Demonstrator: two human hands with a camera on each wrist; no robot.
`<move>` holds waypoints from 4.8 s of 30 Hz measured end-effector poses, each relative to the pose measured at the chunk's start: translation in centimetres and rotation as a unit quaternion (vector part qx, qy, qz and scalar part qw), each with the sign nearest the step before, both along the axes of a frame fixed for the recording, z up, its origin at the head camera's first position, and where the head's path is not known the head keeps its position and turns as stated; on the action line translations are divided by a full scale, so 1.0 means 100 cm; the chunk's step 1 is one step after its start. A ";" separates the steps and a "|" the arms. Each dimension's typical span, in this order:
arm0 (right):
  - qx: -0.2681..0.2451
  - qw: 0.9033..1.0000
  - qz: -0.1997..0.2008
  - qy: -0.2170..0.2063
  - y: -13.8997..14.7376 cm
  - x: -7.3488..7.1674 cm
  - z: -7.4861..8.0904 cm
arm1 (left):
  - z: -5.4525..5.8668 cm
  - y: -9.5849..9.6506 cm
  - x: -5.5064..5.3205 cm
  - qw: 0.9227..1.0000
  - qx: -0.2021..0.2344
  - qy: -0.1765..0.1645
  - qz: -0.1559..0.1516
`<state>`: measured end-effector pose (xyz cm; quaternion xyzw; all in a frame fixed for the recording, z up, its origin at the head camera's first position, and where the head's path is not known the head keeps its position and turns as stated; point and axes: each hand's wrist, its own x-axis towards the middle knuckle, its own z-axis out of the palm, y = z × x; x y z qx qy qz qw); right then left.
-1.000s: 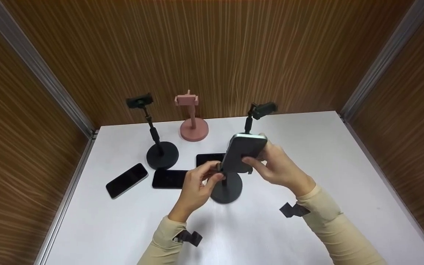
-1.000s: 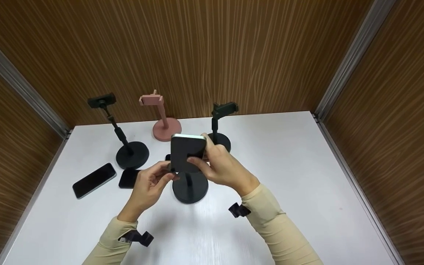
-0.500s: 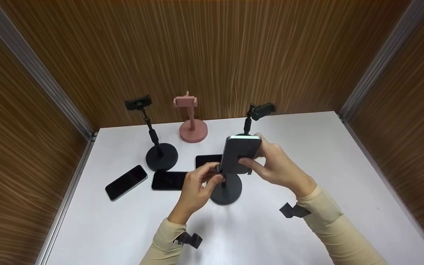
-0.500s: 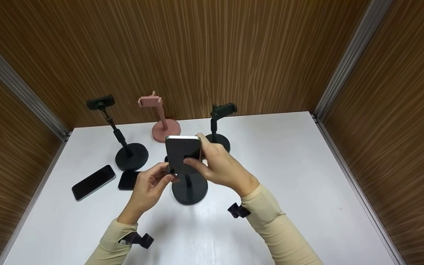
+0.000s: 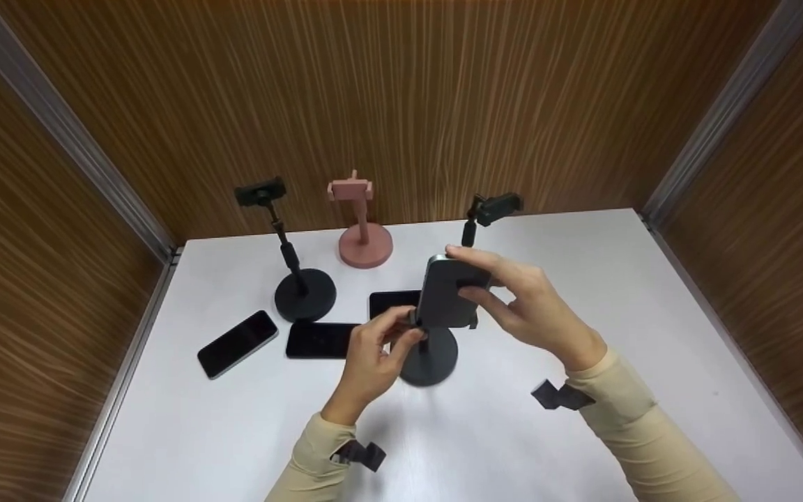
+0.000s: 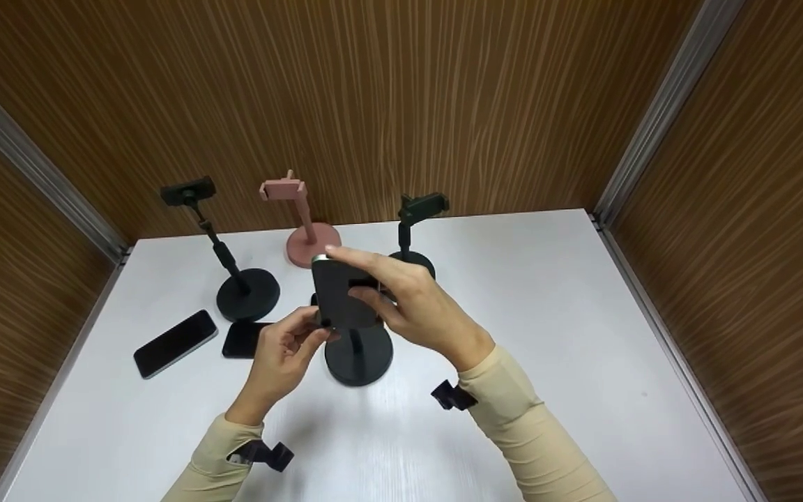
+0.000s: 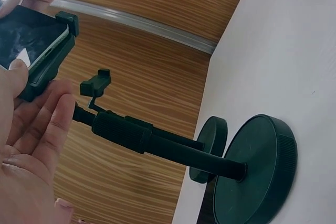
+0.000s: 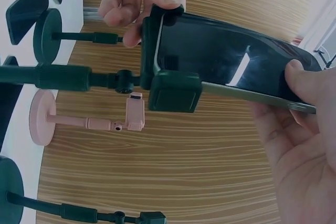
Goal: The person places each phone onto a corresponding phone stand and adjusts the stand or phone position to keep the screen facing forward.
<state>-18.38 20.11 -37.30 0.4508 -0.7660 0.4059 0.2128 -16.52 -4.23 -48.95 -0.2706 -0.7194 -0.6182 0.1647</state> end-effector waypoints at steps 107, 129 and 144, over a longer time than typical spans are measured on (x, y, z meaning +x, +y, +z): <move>0.033 0.999 0.015 0.017 -0.004 0.003 -0.044 | -0.008 0.007 -0.003 0.999 0.019 0.038 0.029; 0.028 0.999 0.022 0.016 -0.004 0.006 -0.054 | -0.010 0.006 -0.003 0.999 0.022 0.024 0.014; -0.100 0.982 -0.027 -0.160 0.021 -0.003 -0.098 | -0.007 0.005 0.001 0.999 0.033 0.012 0.016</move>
